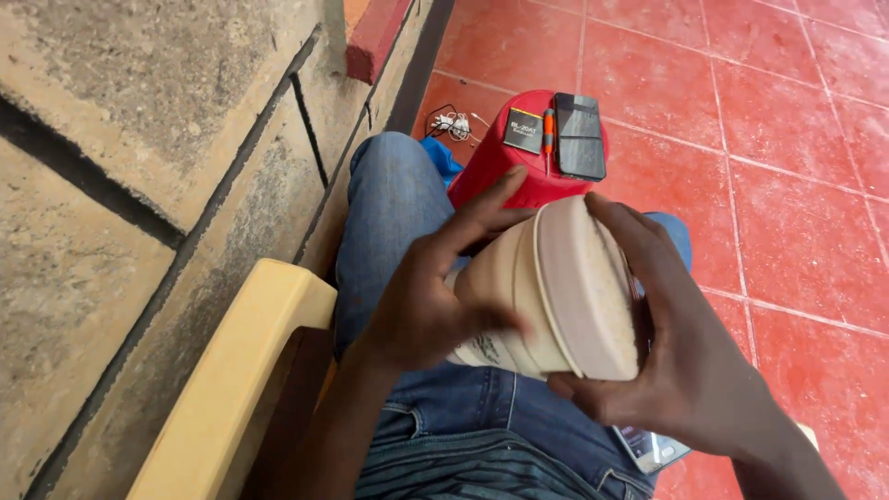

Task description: The person disassembles a white cylindrical appliance component by removing its cover and base by hand, pulls at internal wires, and then fits the parts back together while sitting in a chair.

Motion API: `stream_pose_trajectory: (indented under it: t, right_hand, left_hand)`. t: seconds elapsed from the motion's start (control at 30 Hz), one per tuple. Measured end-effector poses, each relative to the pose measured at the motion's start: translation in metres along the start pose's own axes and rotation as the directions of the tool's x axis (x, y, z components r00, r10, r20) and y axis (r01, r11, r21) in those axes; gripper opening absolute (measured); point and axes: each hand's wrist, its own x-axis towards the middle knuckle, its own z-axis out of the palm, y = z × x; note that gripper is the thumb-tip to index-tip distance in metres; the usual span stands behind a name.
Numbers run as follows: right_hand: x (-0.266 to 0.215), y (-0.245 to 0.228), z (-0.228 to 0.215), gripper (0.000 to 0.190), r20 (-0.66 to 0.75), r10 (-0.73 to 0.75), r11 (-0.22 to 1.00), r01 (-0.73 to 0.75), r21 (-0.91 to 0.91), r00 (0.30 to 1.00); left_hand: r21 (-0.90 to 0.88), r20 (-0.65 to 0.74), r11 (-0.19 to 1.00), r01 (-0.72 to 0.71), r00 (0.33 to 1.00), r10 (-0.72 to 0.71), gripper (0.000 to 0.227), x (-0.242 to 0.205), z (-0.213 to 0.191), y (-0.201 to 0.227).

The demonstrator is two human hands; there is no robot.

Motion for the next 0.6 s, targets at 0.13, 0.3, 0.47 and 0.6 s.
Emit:
stream_pose_trajectory:
  t: [0.13, 0.3, 0.47, 0.6]
  right_hand:
    - [0.001, 0.007, 0.003, 0.12, -0.091, 0.133, 0.985, -0.122, 0.119, 0.987]
    - [0.0, 0.023, 0.001, 0.122, -0.15, -0.185, 0.98, 0.171, -0.1, 0.971]
    - [-0.006, 0.031, -0.009, 0.126, -0.067, -0.277, 0.961, 0.274, -0.039, 0.959]
    - [-0.011, 0.022, -0.012, 0.133, -0.08, -0.081, 0.967, 0.097, 0.237, 0.994]
  left_hand:
    - [-0.113, -0.347, 0.967, 0.228, 0.903, -0.253, 0.076, 0.014, 0.008, -0.004]
    - [-0.75, 0.394, 0.226, 0.622, 0.694, -0.603, 0.103, 0.003, 0.003, -0.046]
    - [-0.779, 0.117, 0.385, 0.495, 0.718, -0.686, 0.062, 0.007, 0.027, -0.018]
    - [-0.689, -0.161, 0.65, 0.321, 0.807, -0.568, 0.049, 0.008, 0.038, -0.009]
